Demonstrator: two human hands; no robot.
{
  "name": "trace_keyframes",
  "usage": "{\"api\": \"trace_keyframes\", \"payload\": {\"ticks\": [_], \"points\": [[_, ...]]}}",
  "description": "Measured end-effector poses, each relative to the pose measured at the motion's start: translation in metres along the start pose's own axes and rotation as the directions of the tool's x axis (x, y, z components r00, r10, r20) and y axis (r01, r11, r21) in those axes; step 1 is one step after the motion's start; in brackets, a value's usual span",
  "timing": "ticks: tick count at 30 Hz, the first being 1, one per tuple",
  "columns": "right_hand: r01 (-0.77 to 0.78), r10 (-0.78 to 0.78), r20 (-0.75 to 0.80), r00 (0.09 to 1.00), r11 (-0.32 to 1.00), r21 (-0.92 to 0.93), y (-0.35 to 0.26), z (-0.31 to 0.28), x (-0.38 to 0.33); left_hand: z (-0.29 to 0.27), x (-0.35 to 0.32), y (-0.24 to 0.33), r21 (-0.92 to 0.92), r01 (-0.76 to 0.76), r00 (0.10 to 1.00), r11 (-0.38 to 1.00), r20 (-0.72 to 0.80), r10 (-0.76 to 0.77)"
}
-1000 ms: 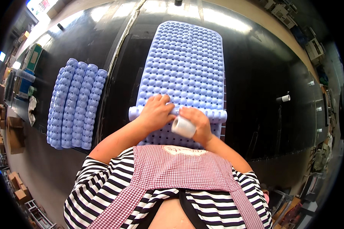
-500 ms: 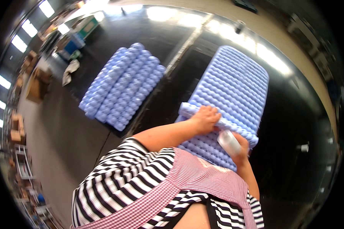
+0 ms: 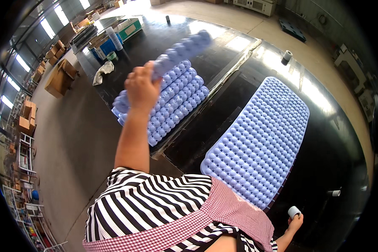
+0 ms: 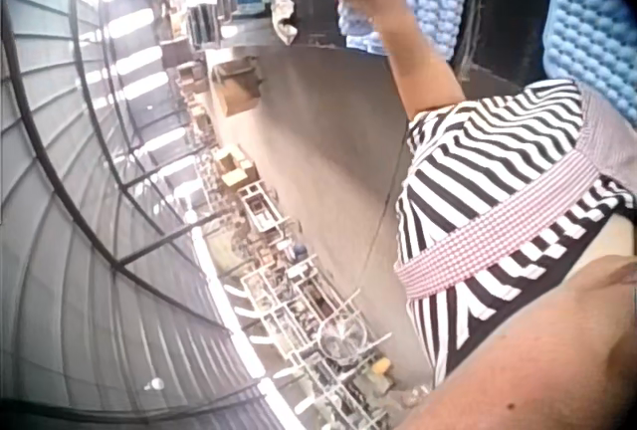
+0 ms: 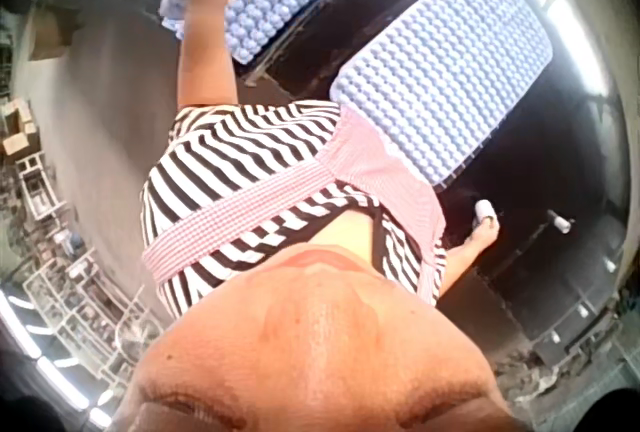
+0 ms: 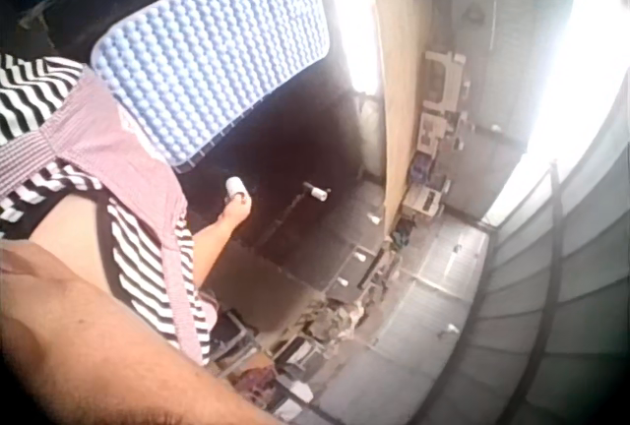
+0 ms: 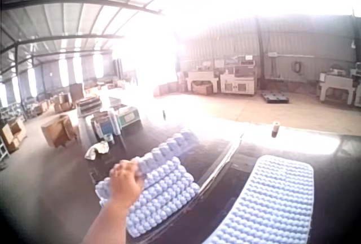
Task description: The person rolls blue foam pads by hand and secures each one with a white plastic ring before placing them in a stack.
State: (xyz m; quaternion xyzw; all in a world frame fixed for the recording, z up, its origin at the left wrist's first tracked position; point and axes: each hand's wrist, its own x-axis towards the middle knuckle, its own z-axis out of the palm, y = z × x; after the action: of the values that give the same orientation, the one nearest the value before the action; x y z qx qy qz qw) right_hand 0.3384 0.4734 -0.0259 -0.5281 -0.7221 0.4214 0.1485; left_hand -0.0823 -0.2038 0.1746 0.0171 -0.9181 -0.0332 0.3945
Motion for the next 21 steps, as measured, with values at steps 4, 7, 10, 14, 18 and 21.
{"api": "trace_keyframes", "payload": {"ticks": [4,7,10,14,18,21], "points": [[-0.102,0.103,-0.028,0.994,0.994,0.03,0.015,0.007,0.019,0.036,0.001,-0.103,0.223,0.168,0.93,0.96,0.287,-0.229],[-0.147,0.148,-0.026,0.989,0.988,0.04,0.022,0.004,0.023,0.063,-0.007,-0.125,0.23,0.233,0.766,0.945,0.555,-0.324],[0.174,-0.164,-0.244,0.956,0.985,0.018,0.037,0.0,0.019,0.093,-0.01,-0.138,-0.022,0.398,0.75,0.917,0.584,-0.312],[0.51,-0.649,-0.289,0.704,0.745,-0.431,-0.056,0.034,-0.049,0.066,-0.035,-0.116,-0.072,0.167,0.932,0.983,0.335,-0.134],[0.812,-0.792,0.186,0.581,0.579,-0.071,-0.124,0.094,-0.133,0.033,-0.08,0.035,-0.677,-0.123,0.972,0.726,0.064,0.224],[0.924,-0.847,0.432,0.31,0.376,0.073,-0.105,0.129,-0.144,0.047,-0.171,0.104,-0.721,0.017,0.736,0.692,0.478,0.48]]}}
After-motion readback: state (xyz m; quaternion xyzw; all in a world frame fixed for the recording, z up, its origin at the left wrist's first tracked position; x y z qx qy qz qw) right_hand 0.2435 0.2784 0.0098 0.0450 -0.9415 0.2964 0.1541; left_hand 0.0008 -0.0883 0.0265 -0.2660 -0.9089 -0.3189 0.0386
